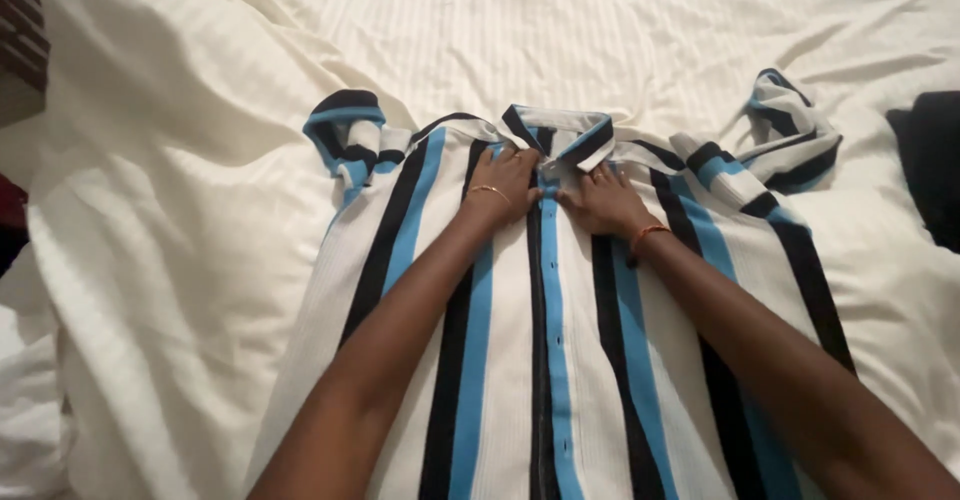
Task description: The person buttons a striped polo shirt laid flat on a white bedsheet. They start at the collar and work their way down, fastening each button sequentially until the shirt is fully closed.
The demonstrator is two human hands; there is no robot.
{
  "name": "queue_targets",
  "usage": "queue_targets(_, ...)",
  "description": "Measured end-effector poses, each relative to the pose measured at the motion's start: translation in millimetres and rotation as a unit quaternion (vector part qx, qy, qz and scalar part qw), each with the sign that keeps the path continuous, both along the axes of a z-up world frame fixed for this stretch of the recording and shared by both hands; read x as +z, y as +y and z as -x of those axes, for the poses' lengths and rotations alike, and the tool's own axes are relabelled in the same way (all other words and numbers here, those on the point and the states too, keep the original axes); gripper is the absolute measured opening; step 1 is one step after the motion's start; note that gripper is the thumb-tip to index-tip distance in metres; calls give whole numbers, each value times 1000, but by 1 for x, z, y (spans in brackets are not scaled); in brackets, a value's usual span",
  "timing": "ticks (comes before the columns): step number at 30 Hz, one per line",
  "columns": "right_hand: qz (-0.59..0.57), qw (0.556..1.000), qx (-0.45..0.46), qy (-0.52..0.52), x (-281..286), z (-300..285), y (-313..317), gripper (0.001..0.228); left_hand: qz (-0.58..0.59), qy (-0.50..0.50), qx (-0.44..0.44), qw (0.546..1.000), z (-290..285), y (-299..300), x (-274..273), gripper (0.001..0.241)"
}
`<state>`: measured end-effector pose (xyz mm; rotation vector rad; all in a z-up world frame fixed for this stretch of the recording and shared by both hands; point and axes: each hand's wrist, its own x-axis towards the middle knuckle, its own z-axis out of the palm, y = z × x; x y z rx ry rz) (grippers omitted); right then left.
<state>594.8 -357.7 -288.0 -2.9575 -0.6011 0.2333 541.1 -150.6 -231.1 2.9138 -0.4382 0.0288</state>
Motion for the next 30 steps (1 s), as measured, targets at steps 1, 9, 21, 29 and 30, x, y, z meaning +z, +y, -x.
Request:
queue_targets(1, -6, 1000, 3, -5, 6, 2, 1, 89, -3, -25, 11, 1000, 0, -3, -4, 57)
queue_targets(9, -33, 998, -23, -53, 34, 73, 27, 40, -206, -49, 80, 974, 28, -56, -24, 66)
queue_targets(21, -197, 980, 13, -22, 82, 49, 22, 56, 162, -26, 73, 984, -1, -10, 24, 25)
queue_targets(29, -205, 941, -222, 153, 19, -2, -11, 27, 279, 94, 265, 918, -16, -13, 43, 26)
queue_targets(30, -206, 941, -222, 155, 11, -4, -13, 27, 278, 94, 266, 918, -17, -13, 43, 26)
